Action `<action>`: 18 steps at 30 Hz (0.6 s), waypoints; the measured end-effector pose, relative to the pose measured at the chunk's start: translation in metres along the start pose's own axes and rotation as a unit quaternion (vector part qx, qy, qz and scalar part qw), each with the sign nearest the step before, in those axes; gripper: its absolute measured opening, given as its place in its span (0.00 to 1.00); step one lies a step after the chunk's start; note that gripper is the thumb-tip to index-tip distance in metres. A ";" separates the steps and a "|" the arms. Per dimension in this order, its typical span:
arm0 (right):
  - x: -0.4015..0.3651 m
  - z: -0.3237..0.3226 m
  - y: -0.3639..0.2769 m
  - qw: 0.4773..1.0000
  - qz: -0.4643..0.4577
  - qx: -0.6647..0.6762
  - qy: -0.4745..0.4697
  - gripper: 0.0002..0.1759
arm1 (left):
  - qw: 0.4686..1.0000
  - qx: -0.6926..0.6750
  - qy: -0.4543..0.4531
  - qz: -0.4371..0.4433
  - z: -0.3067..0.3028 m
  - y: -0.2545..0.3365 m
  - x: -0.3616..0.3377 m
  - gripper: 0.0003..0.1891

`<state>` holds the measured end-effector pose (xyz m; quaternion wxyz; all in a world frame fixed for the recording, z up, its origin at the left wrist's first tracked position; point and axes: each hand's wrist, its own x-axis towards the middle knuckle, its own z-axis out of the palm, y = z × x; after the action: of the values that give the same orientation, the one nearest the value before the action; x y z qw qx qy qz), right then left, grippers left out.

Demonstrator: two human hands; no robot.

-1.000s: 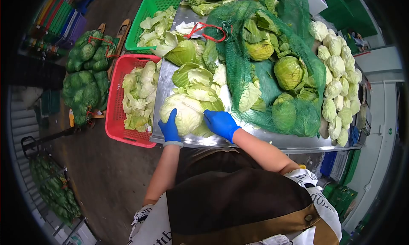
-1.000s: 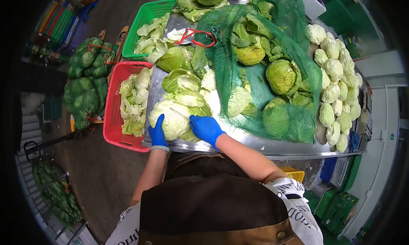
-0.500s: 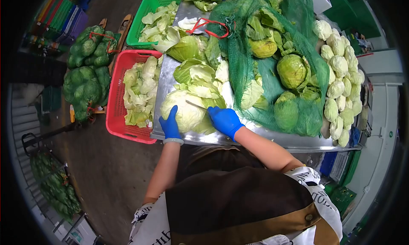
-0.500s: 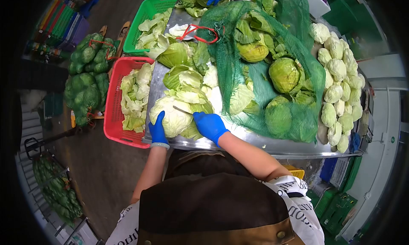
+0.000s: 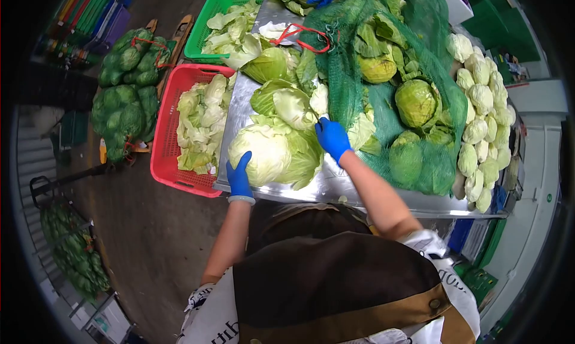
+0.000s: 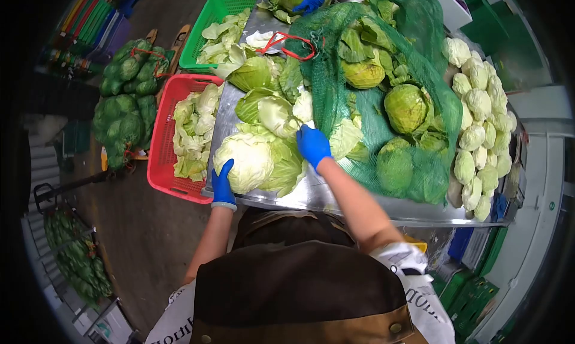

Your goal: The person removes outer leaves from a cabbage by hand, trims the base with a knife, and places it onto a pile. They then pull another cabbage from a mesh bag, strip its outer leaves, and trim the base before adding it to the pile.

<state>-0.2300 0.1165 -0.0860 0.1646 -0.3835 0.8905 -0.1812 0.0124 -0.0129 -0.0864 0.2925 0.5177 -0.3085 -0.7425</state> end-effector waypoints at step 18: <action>0.010 -0.015 -0.005 0.991 0.023 0.121 -0.048 0.22 | 0.946 -0.233 -0.207 -0.088 0.012 0.031 -0.032 0.32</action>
<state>-0.2401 0.1091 -0.0723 0.2563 -0.3485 0.8615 -0.2657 0.0138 -0.0066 -0.0409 0.2682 0.2946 -0.1339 -0.9074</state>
